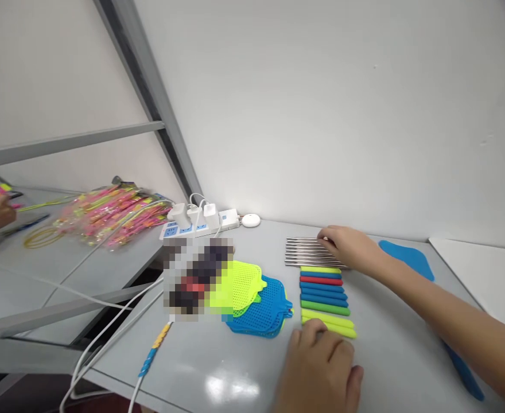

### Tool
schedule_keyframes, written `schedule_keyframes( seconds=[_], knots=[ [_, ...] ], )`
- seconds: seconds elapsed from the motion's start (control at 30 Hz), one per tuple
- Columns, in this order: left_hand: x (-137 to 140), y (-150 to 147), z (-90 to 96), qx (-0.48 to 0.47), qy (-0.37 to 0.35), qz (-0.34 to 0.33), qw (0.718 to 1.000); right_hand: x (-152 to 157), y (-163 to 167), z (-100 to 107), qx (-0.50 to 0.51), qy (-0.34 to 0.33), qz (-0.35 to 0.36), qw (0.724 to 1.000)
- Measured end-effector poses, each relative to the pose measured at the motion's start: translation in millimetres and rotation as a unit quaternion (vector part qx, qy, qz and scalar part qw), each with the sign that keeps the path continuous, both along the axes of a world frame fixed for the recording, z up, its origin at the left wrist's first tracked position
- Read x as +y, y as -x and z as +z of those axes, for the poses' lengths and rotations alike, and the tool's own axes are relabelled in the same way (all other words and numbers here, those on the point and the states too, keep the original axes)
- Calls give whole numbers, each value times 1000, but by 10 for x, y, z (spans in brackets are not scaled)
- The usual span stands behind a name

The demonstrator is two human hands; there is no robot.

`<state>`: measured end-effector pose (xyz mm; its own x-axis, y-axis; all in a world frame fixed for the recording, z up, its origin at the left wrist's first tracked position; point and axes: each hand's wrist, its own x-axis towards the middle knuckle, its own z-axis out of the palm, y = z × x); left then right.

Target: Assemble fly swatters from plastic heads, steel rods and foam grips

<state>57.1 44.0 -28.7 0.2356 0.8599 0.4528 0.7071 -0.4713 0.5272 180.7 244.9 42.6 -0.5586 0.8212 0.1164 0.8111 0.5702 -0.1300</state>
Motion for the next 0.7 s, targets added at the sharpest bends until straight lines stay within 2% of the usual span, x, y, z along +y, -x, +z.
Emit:
schedule_keyframes(
  seconds=[0.13,0.33,0.53,0.7],
  knots=[
    [20,-53,-185,8,-65,48,997,390,263,-144,18,29,46,998],
    [44,-123,-307,52,-84,103,990,587,472,-247,15,60,94,994],
    [41,-132,-283,65,-84,99,989,658,497,-270,-2,52,112,992],
    [34,-93,-207,37,-107,110,988,592,475,-208,0,-9,117,993]
  ],
)
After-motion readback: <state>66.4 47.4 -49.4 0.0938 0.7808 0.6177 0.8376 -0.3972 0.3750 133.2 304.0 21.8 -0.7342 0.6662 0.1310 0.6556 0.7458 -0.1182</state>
